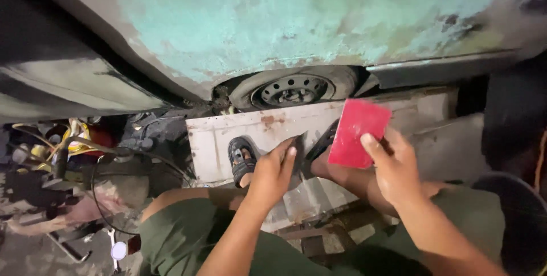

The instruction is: The person uses a red sanding block to sand a light green primer patch on the side of a car. They repeatedly apply the sanding block to the car surface and then rub it against a separate metal plate held in the other hand.

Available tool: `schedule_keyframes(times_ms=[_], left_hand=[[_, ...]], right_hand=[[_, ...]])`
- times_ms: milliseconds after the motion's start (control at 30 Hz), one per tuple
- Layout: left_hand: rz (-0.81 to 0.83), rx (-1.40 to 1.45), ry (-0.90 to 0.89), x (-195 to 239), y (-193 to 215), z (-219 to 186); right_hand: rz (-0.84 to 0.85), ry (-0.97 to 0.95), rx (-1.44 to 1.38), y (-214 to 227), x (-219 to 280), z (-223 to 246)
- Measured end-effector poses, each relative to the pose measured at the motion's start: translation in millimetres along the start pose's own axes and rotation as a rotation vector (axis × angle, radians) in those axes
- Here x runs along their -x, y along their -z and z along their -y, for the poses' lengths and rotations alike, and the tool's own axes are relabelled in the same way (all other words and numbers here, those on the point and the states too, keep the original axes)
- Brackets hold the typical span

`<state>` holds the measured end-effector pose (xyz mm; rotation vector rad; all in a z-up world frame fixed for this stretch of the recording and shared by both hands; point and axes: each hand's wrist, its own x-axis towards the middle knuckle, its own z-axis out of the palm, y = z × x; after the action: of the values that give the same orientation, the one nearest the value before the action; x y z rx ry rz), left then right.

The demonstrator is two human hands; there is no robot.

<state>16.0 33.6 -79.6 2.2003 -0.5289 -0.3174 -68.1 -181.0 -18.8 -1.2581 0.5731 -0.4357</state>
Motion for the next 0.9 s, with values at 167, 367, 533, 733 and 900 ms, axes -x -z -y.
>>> schedule_keyframes(times_ms=[167, 367, 533, 733, 900], left_hand=[[-0.043, 0.604, 0.31, -5.6, 0.0, -3.9], [-0.189, 0.662, 0.261, 13.1, 8.7, -16.2], [-0.237, 0.728, 0.274, 8.0, 34.1, -16.6], [-0.25, 0.477, -0.039, 9.1, 28.0, -25.0], [-0.292, 0.023, -0.568, 13.2, -1.9, -12.4]], right_hand=[[0.22, 1.048, 0.86, -13.5, 3.5, 6.3], [0.392, 1.213, 0.917, -4.6, -1.2, -45.8], [0.507, 0.854, 1.246, 60.4, 2.5, -116.3], [0.304, -0.175, 0.841, 53.3, 4.8, -137.2], [0.124, -0.455, -0.229, 32.9, -6.9, -133.5]])
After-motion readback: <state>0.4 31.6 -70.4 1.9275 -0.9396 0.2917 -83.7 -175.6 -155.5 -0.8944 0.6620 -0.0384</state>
